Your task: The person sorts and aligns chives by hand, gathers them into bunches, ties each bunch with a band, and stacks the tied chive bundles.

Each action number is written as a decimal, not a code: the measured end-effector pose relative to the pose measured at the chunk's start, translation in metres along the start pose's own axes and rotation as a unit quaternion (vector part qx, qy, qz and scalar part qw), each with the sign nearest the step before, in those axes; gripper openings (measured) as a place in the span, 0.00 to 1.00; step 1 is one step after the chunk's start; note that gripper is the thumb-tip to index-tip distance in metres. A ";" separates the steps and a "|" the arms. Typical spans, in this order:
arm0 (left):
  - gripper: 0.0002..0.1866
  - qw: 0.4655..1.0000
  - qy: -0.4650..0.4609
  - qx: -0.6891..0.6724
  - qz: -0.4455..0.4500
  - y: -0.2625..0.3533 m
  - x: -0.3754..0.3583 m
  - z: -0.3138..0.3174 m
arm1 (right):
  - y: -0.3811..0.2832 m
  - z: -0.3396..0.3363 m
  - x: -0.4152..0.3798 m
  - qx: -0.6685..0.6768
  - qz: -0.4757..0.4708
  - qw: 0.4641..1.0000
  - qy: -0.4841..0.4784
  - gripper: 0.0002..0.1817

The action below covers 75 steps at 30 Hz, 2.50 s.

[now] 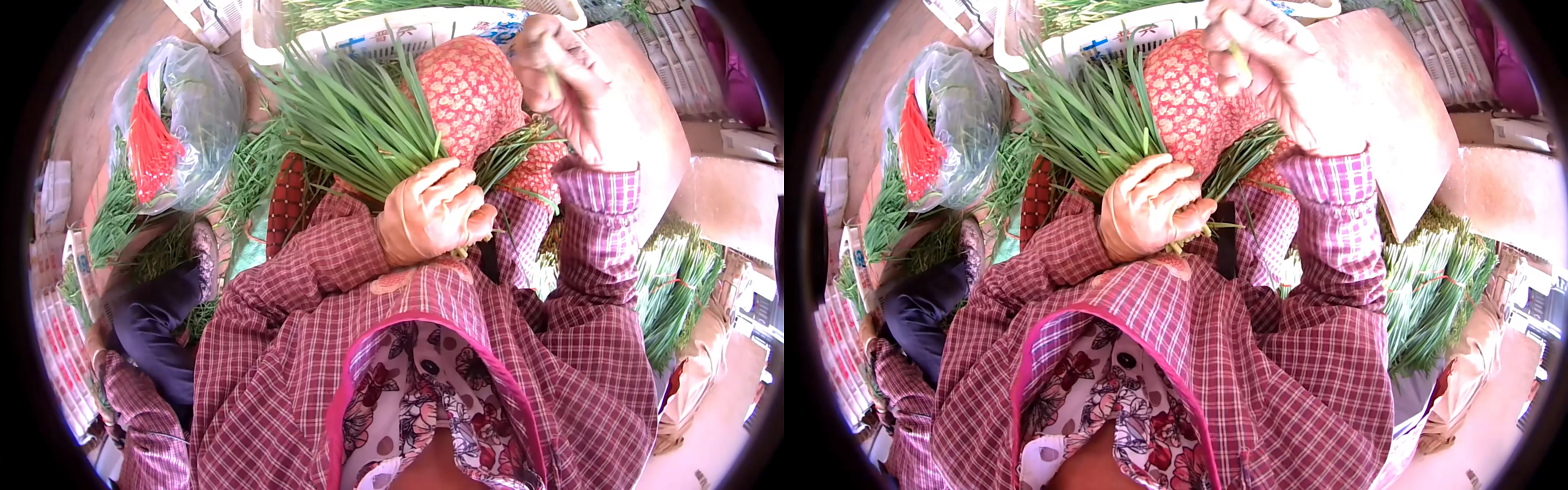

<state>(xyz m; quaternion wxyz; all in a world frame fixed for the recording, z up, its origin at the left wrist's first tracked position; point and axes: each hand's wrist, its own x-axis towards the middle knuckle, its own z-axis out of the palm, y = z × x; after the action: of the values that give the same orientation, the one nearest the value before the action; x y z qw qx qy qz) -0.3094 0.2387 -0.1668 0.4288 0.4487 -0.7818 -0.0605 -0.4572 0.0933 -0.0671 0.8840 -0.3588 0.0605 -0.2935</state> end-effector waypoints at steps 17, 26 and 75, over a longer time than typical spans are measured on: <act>0.10 0.990 -0.012 0.063 0.127 -0.006 -0.002 0.005 | 0.053 0.003 -0.007 -0.384 0.020 0.909 0.161 0.10; 0.07 0.980 -0.056 0.090 0.166 -0.003 0.007 -0.003 | 0.051 0.026 0.015 -0.766 -0.085 0.637 -0.031 0.07; 0.05 0.966 -0.110 0.129 0.195 0.001 0.008 0.004 | 0.049 0.016 0.013 -0.665 -0.001 0.747 0.024 0.10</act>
<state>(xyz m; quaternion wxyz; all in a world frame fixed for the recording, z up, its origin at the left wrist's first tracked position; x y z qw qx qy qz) -0.3147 0.2317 -0.1637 0.2820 0.3296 -0.8978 0.0760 -0.4186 0.1237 -0.0870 0.4197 -0.8484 0.2613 -0.1889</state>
